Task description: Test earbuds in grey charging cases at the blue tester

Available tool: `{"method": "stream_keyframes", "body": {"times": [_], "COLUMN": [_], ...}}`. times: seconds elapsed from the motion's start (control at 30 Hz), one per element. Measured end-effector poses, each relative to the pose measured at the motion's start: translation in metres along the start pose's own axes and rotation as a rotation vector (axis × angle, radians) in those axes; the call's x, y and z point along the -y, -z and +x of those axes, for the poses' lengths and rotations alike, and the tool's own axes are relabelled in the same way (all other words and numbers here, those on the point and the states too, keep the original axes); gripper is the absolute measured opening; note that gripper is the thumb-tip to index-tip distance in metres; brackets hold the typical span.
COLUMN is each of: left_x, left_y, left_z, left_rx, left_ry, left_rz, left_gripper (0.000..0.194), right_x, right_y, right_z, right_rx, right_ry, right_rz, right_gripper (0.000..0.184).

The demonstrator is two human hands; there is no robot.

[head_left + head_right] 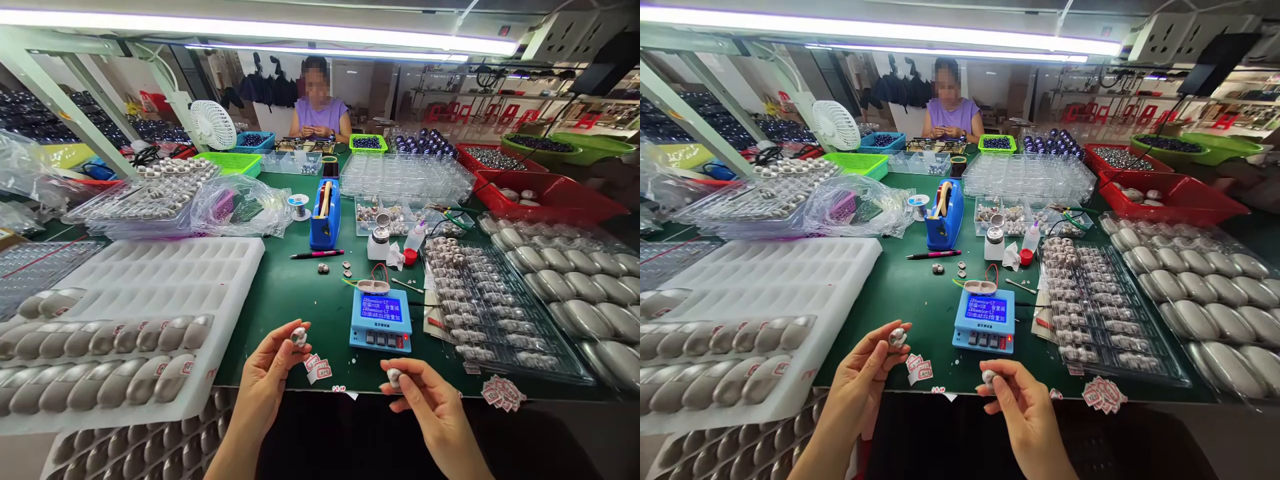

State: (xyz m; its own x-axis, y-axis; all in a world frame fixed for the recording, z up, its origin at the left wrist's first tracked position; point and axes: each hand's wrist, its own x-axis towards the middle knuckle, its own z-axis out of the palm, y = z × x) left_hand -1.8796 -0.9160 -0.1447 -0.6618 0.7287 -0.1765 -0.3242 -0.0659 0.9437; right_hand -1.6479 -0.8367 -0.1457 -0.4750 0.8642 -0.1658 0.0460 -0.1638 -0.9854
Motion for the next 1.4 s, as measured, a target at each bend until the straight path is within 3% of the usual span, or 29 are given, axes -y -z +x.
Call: {"method": "stream_keyframes", "body": {"times": [0.07,0.23,0.33,0.57,0.9,1.1,1.4], "left_x": [-0.001,-0.004,-0.001,0.004,0.014,0.010,0.009], "left_y": [0.000,-0.004,0.000,0.006,0.017,0.016,0.013], "left_z": [-0.001,-0.007,-0.008,-0.009,-0.007,-0.011,-0.011], "left_rx": [0.013,-0.011,0.017,0.051,0.175,0.162,0.127], "left_ry": [-0.005,-0.025,-0.049,-0.095,-0.147,-0.162,-0.167], "left_rz": [0.023,0.023,0.073,0.075,0.096,0.126,0.093], "left_gripper": [0.039,0.035,0.035,0.031,0.027,0.026,0.027], "right_x": [-0.004,-0.005,-0.001,0.007,0.008,0.012,0.012], "right_y": [0.001,0.004,0.001,-0.007,-0.013,-0.023,-0.022], "right_z": [-0.001,0.006,0.011,0.008,0.007,0.009,0.009], "right_rx": [-0.013,0.017,0.046,0.030,0.065,0.091,0.091], "right_ry": [0.105,0.568,0.691,0.631,0.658,0.629,0.632], "right_rz": [-0.116,-0.555,-0.758,-1.029,-1.053,-1.057,-1.098], "right_gripper": [0.025,0.023,0.027,0.025,0.022,0.024,0.024]}}
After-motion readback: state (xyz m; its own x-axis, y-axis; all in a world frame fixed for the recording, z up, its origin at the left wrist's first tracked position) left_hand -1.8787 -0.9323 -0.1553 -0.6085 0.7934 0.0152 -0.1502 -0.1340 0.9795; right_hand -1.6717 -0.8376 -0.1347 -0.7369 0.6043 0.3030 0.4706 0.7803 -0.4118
